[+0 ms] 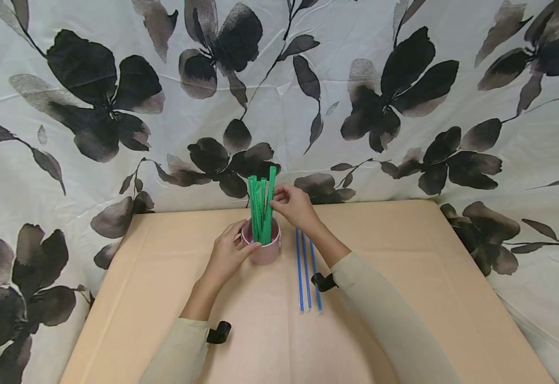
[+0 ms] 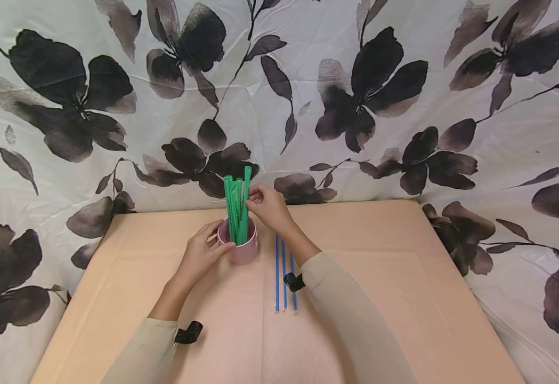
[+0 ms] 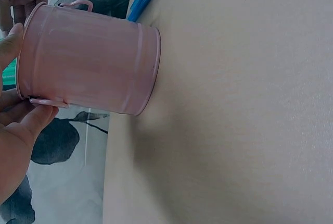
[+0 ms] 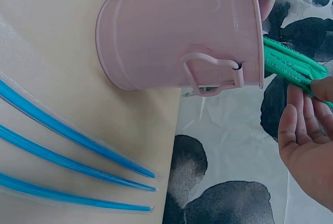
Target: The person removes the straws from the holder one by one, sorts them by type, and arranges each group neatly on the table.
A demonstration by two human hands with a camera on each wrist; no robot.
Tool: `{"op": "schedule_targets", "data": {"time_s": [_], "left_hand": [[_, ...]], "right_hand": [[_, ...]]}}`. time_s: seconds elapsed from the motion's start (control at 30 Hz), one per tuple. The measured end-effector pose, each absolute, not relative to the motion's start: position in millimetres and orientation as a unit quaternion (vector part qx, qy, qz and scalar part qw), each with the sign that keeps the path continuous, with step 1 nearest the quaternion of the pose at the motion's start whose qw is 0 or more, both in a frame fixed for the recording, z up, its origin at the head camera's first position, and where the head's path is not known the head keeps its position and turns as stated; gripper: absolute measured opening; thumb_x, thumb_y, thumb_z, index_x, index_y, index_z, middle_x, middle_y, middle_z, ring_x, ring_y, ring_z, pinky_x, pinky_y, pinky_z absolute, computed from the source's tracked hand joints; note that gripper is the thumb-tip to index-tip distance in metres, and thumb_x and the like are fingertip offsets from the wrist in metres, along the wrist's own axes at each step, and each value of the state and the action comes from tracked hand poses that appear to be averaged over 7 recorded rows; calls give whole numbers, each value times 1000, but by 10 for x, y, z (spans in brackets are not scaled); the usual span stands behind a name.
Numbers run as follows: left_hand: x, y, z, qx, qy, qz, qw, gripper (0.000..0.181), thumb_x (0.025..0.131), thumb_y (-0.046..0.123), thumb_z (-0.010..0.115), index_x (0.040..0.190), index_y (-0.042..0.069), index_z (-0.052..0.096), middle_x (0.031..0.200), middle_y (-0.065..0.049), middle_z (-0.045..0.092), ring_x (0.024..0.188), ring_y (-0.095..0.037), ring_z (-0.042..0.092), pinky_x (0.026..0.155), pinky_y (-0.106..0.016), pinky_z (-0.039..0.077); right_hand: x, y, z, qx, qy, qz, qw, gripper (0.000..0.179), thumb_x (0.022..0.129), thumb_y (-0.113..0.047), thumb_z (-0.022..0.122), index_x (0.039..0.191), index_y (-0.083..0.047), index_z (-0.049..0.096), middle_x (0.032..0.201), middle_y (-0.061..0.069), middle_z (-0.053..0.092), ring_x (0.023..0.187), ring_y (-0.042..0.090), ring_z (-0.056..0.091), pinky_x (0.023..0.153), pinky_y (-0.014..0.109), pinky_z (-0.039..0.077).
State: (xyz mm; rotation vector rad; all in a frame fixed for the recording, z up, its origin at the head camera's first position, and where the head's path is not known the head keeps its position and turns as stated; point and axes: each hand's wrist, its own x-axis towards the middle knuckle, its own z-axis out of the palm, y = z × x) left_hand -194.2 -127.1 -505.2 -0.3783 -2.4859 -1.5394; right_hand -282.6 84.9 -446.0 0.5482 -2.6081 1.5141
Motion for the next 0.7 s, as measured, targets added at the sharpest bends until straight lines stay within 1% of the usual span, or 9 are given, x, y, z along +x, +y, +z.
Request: {"op": "schedule_targets", "data": {"time_s": [0.2, 0.4, 0.57, 0.7], "left_hand": [[-1953, -1273, -5060, -124, -841, -519, 93, 69, 88, 19, 84, 147, 3, 53, 144, -19, 56, 134, -39, 59, 108, -44, 55], [-1975, -1268, -5069, -119, -842, -519, 89, 69, 88, 19, 84, 148, 3, 52, 144, -19, 56, 134, -38, 59, 108, -43, 55], [-1986, -1264, -5062, -121, -838, -524, 87, 70, 88, 19, 84, 148, 2, 52, 145, -20, 55, 134, -40, 58, 108, -44, 55], [-1988, -1263, -5061, -122, -835, -529, 91, 70, 87, 18, 84, 147, 1, 53, 144, -21, 55, 134, -41, 58, 108, -46, 55]], "right_hand": [[-2815, 855, -4426, 169, -852, 494, 45, 22, 96, -19, 74, 114, -8, 67, 103, 7, 73, 94, 21, 70, 83, 36, 62], [-2851, 830, -4426, 155, -853, 497, 30, 22, 95, -15, 68, 115, -7, 64, 103, 7, 69, 96, 20, 68, 82, 31, 60], [-2860, 839, -4429, 157, -853, 498, 29, 24, 98, -16, 70, 119, -7, 64, 108, 9, 71, 99, 23, 70, 85, 35, 62], [-2879, 840, -4437, 160, -849, 503, 25, 27, 97, -17, 70, 122, -6, 63, 109, 9, 71, 99, 23, 70, 86, 36, 62]]}}
